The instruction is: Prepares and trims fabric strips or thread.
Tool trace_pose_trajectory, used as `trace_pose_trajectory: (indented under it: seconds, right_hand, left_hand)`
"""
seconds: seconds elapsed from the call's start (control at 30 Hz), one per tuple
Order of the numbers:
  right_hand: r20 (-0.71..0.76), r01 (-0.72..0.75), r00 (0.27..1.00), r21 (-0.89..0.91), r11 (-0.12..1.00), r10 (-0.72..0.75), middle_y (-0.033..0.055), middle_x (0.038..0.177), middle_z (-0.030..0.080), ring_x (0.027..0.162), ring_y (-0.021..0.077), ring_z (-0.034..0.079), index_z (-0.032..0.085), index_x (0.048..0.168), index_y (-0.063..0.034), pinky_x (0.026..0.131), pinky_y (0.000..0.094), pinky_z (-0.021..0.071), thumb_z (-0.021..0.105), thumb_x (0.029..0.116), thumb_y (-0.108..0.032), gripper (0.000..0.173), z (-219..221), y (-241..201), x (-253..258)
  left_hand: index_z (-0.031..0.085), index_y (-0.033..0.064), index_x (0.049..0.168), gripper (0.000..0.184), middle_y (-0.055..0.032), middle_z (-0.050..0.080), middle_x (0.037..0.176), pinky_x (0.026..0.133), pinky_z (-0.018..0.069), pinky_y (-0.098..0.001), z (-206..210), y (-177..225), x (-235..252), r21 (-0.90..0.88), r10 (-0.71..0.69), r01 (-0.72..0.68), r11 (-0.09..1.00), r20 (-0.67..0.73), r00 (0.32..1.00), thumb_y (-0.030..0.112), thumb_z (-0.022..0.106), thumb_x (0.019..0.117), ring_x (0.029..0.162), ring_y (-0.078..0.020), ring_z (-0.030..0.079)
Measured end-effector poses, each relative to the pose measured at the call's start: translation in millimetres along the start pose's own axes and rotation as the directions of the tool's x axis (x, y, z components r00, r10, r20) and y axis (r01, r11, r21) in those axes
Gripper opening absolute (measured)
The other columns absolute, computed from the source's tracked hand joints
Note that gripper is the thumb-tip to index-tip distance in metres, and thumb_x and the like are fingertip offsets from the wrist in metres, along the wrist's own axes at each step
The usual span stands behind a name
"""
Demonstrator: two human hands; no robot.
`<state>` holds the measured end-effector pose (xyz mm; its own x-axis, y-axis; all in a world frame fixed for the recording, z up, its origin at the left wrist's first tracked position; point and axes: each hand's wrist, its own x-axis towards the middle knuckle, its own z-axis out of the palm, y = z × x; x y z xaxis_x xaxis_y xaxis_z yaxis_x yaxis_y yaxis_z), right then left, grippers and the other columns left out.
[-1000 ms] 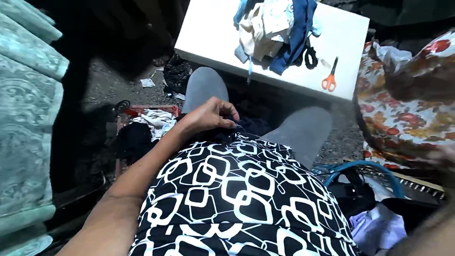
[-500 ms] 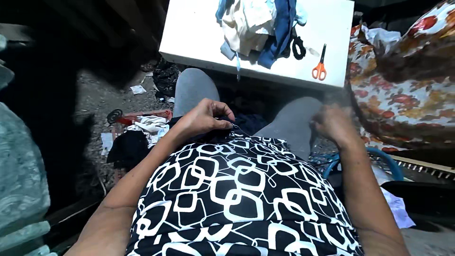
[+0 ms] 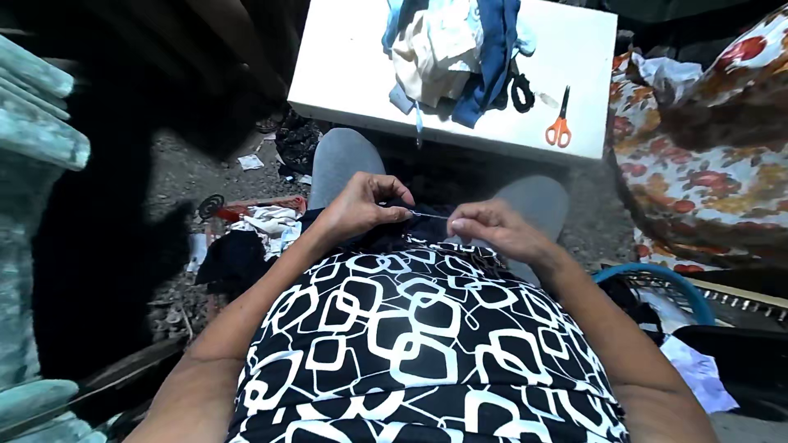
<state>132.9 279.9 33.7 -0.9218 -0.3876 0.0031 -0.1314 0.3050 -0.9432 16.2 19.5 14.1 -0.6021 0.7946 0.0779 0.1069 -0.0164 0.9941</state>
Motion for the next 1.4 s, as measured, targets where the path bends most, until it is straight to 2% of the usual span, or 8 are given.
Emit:
trace_pose_trajectory:
  seconds: [0.2, 0.37, 0.63, 0.87, 1.0, 1.13, 1.23, 1.4]
  right_hand:
    - [-0.160, 0.262, 0.957, 0.109, 0.959, -0.243, 0.0121, 0.123, 0.070, 0.120, 0.0220, 0.065, 0.071, 0.086, -0.0026, 0.103, 0.0400, 0.0537, 0.050, 0.1035, -0.014, 0.030, 3, -18, 15]
    - [-0.060, 0.341, 0.940, 0.196, 0.919, -0.336, 0.0071, 0.081, 0.070, 0.074, 0.0072, 0.066, 0.071, 0.087, 0.0066, 0.070, 0.0252, 0.0566, 0.052, 0.0968, 0.000, 0.022, 38, -39, 26]
    - [-0.313, 0.264, 0.931, 0.216, 0.940, -0.189, 0.0001, 0.074, 0.066, 0.060, 0.0009, 0.055, 0.069, 0.085, 0.0018, 0.054, 0.0190, 0.0457, 0.056, 0.0961, 0.000, 0.018, 15, -21, 26]
    - [-0.233, 0.184, 0.968, 0.401, 0.897, -0.094, -0.0016, 0.068, 0.060, 0.058, 0.0050, 0.056, 0.065, 0.085, -0.0022, 0.057, 0.0231, 0.0495, 0.047, 0.1013, -0.004, 0.024, -5, -10, 35]
    - [-0.191, 0.232, 0.964, 0.279, 0.932, -0.183, 0.0072, 0.090, 0.069, 0.088, 0.0123, 0.066, 0.068, 0.088, 0.0043, 0.084, 0.0328, 0.0551, 0.047, 0.1004, -0.005, 0.026, -28, 5, 50]
    - [-0.504, -0.298, 0.863, -0.447, 0.843, 0.038, 0.0227, 0.111, 0.068, 0.106, 0.0314, 0.067, 0.070, 0.108, 0.0070, 0.097, 0.0467, 0.0539, 0.062, 0.1000, -0.014, 0.024, -111, 63, 45]
    - [-0.743, -0.750, 0.606, -0.416, 0.515, 0.283, 0.0331, 0.137, 0.056, 0.128, 0.0484, 0.055, 0.062, 0.128, 0.0078, 0.107, 0.0628, 0.0454, 0.063, 0.0989, -0.013, 0.036, -173, 102, 34]
    - [-0.829, -0.900, 0.421, -0.330, 0.286, 0.368, 0.0318, 0.141, 0.054, 0.129, 0.0468, 0.055, 0.060, 0.133, 0.0065, 0.105, 0.0613, 0.0469, 0.059, 0.1002, -0.014, 0.039, -220, 152, 26]
  left_hand:
    - [0.072, 0.0020, 0.097, 0.013, -0.0030, 0.074, 0.087, 0.074, 0.0596, -0.0251, 7, -6, 6, -0.019, 0.040, -0.039, 0.999, 0.021, 0.999, -0.001, 0.076, 0.0850, 0.078, -0.0072, 0.069]
    - [0.067, 0.0007, 0.095, 0.011, -0.0024, 0.068, 0.083, 0.067, 0.0537, -0.0191, 24, 24, -11, 0.087, 0.008, -0.013, 0.996, 0.049, 0.999, -0.008, 0.067, 0.0883, 0.070, -0.0046, 0.063]
    - [0.072, 0.0061, 0.116, 0.029, 0.0000, 0.075, 0.099, 0.079, 0.0615, -0.0281, 11, -26, 2, 0.125, 0.140, -0.137, 0.983, -0.010, 0.990, 0.004, 0.073, 0.0871, 0.084, -0.0088, 0.071]
    - [0.076, 0.0109, 0.107, 0.019, 0.0042, 0.073, 0.101, 0.085, 0.0573, -0.0220, 14, -24, 13, 0.216, 0.128, -0.175, 0.961, 0.218, 0.968, 0.020, 0.061, 0.0990, 0.093, -0.0019, 0.068]
    - [0.075, 0.0119, 0.098, 0.016, 0.0050, 0.071, 0.097, 0.084, 0.0562, -0.0220, 19, -19, 18, 0.037, 0.152, -0.169, 0.985, 0.288, 0.945, 0.023, 0.064, 0.0995, 0.092, -0.0035, 0.066]
    - [0.073, 0.0096, 0.097, 0.015, 0.0071, 0.070, 0.094, 0.080, 0.0550, -0.0185, 10, -20, 16, 0.136, 0.069, -0.095, 0.986, 0.188, 0.980, 0.020, 0.061, 0.0993, 0.086, 0.0015, 0.065]
    - [0.073, 0.0080, 0.095, 0.015, 0.0071, 0.070, 0.086, 0.075, 0.0539, -0.0182, -4, -19, 11, 0.250, -0.001, -0.016, 0.968, 0.068, 0.998, 0.017, 0.062, 0.0986, 0.078, 0.0030, 0.063]
    - [0.075, 0.0049, 0.102, 0.017, -0.0120, 0.073, 0.094, 0.088, 0.0539, -0.0482, -23, 0, -3, 0.602, -0.128, 0.191, 0.775, -0.146, 0.981, 0.018, 0.065, 0.0994, 0.090, -0.0250, 0.069]
